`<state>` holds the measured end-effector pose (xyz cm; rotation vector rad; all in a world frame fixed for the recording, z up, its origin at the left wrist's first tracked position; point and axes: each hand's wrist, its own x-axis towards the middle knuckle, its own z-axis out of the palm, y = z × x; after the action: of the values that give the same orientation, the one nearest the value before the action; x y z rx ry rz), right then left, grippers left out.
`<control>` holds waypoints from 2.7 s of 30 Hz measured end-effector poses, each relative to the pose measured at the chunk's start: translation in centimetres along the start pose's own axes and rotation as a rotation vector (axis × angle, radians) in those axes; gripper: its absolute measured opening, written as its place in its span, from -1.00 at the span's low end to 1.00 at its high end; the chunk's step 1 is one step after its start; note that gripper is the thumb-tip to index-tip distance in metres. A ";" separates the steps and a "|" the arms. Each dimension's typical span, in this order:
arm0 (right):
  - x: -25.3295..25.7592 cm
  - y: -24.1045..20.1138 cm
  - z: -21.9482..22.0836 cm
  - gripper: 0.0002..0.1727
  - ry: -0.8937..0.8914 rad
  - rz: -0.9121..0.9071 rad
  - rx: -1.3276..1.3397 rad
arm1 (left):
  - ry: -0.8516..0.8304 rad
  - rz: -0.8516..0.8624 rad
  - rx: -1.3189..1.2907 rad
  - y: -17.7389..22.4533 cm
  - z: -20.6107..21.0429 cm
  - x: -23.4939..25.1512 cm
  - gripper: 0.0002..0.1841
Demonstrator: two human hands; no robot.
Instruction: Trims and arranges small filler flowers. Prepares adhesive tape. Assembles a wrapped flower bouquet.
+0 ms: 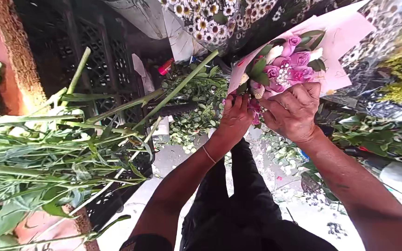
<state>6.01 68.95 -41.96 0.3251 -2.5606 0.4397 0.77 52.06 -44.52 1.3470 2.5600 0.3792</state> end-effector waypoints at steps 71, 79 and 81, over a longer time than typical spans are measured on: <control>-19.4 -8.2 -10.4 -0.87 0.567 1.453 1.063 | -0.516 0.050 -0.444 7.5 -1.4 -3.4 -0.72; -19.4 -9.0 -6.6 -0.83 0.683 1.275 0.783 | -0.256 0.204 0.170 5.5 2.6 -2.2 -0.64; -18.3 -9.2 -6.1 -0.84 0.703 1.236 0.816 | -0.281 0.208 0.191 4.8 3.1 -1.9 -0.63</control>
<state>26.93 65.40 -44.39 -1.0296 -1.4854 1.6516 6.49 53.44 -45.77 1.6111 2.2785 -0.0243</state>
